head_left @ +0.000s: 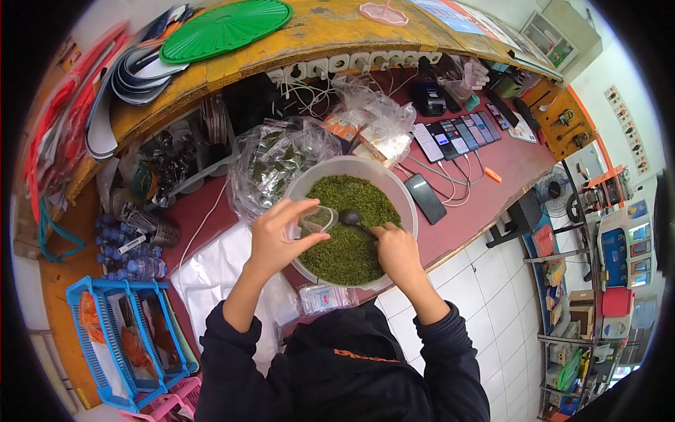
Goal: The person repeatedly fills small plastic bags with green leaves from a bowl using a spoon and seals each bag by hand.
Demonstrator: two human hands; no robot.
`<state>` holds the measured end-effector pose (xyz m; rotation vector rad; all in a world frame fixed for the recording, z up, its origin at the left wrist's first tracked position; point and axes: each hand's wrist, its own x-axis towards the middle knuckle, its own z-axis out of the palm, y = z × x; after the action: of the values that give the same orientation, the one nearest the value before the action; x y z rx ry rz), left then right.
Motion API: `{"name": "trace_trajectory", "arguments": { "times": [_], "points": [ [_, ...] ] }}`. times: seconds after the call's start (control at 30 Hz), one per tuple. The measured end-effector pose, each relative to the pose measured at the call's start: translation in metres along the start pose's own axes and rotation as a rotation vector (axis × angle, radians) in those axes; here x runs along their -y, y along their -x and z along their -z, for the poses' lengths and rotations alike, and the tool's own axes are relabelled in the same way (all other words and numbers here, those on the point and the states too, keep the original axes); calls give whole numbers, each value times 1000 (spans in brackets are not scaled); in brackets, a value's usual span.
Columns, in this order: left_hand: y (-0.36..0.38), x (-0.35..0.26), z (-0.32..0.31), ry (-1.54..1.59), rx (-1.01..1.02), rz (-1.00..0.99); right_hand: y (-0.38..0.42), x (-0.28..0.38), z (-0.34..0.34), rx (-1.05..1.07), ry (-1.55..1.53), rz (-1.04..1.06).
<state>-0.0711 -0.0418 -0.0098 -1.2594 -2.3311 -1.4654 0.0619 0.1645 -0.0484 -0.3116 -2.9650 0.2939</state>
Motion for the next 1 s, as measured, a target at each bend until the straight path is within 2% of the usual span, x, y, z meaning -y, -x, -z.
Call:
{"name": "trace_trajectory", "arguments": {
  "times": [0.1,0.17,0.23,0.27,0.37,0.47,0.5,0.6,0.7,0.83,0.97,1.0],
  "points": [
    [4,5,11,52,-27,67,-12,-1,9,91,69,-60],
    [4,4,14,16,-125,57,-14,-3,17,41,119,-2],
    [4,3,16,30,-120,72,-14,-2,27,76,186,200],
    [3,2,15,51,-116,82,-13,4,32,79,186,202],
    [2,1,10,92,-104,100,-9,17,39,133,58,313],
    [2,3,7,88,-115,93,-11,10,41,104,-191,108],
    [1,4,7,72,-134,75,-11,3,44,106,-191,113],
    [-3,8,6,20,-171,43,-7,-13,56,23,-233,-66],
    [-8,12,-4,85,-124,46,-3,-18,68,-10,-164,-133],
    [-10,9,-17,202,-24,162,2,-27,68,-99,-161,-161],
    [-13,-2,-27,60,85,206,8,-15,82,-177,-197,-138],
    [-13,-4,-30,43,109,204,9,-11,82,-303,-181,-103]
  ]
}}
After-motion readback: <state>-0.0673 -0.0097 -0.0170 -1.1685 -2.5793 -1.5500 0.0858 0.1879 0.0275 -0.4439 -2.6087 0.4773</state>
